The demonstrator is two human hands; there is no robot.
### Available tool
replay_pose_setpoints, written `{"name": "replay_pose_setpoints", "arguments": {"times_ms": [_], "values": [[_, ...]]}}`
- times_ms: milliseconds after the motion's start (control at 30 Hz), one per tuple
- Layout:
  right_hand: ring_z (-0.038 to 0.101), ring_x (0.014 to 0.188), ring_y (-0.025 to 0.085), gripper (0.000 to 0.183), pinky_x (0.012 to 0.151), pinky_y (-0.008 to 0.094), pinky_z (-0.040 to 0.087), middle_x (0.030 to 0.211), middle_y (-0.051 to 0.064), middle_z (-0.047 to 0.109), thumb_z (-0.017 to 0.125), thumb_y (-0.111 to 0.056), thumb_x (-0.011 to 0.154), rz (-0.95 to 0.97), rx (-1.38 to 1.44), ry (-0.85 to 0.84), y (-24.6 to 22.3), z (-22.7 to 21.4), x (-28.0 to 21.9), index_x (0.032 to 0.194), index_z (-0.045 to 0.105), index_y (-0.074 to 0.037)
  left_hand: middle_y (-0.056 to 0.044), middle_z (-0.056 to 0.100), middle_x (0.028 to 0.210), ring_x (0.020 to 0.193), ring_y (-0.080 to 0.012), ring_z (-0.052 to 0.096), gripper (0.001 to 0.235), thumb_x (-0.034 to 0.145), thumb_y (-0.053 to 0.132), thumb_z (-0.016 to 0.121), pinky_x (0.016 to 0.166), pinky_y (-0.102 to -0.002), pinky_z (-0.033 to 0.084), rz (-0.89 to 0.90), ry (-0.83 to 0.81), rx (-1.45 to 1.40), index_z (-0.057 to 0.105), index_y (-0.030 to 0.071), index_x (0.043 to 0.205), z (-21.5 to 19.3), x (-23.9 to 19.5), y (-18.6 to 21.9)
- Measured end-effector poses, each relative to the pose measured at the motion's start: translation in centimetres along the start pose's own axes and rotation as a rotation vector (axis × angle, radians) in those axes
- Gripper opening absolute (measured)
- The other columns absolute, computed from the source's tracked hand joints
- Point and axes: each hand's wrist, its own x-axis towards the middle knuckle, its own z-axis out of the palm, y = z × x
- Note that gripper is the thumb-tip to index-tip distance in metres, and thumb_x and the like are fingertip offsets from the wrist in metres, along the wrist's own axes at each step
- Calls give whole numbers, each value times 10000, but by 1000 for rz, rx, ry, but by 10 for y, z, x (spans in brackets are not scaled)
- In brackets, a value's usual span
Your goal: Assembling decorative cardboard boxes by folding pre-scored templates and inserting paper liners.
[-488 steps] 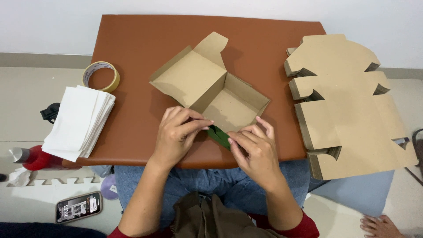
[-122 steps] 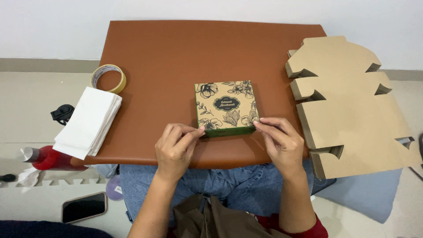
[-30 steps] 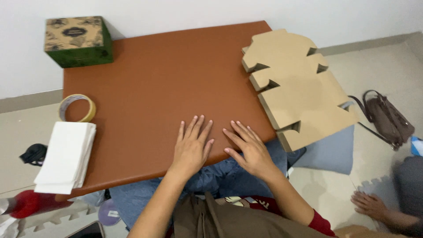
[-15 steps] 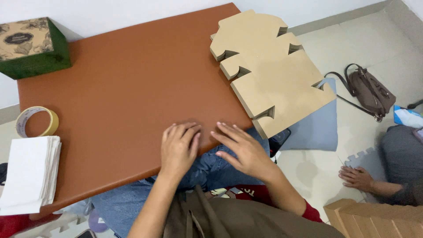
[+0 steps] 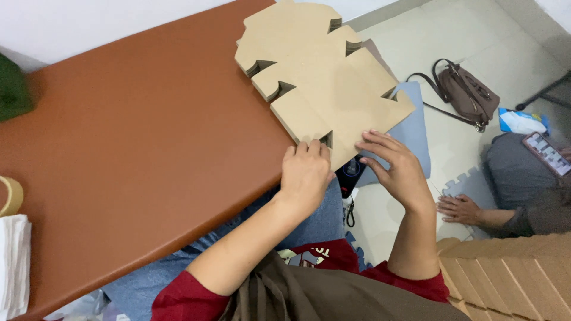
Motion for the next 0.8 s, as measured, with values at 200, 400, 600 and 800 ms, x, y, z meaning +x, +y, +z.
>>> {"name": "replay_pose_setpoints", "arguments": {"times_ms": [200, 400, 600, 800], "values": [[600, 1257, 383, 265, 1065, 556, 446, 1211, 138, 709, 781, -142, 869, -13, 51, -8, 7, -2, 1, 1132, 755, -120, -97, 600, 873, 787, -257, 573, 630, 631, 393, 911, 678, -389, 389, 7, 7, 78, 718, -1, 1084, -3, 8, 4], [610, 1241, 344, 273, 1015, 531, 460, 1213, 85, 713, 769, -219, 891, -5, 35, -20, 8, -4, 6, 1155, 749, -156, -130, 589, 764, 709, -287, 546, 451, 745, 311, 743, 664, -400, 349, 74, 148, 88, 718, -45, 1021, 13, 16, 9], [650, 1139, 301, 238, 941, 452, 439, 1163, 39, 732, 767, -191, 910, -56, -54, 78, 24, 9, 17, 1147, 749, -179, -103, 532, 738, 707, -262, 517, 154, 785, 108, 672, 622, -367, 354, 254, 380, 157, 698, 11, 902, -9, 32, 4], [652, 1190, 301, 287, 1025, 466, 417, 1210, 67, 731, 689, -62, 963, -124, -143, 207, 61, 17, 34, 1227, 727, -169, -13, 521, 800, 745, -186, 560, 16, 896, 101, 639, 600, -292, 431, 226, 533, 154, 636, 112, 907, -51, 39, -13]]}}
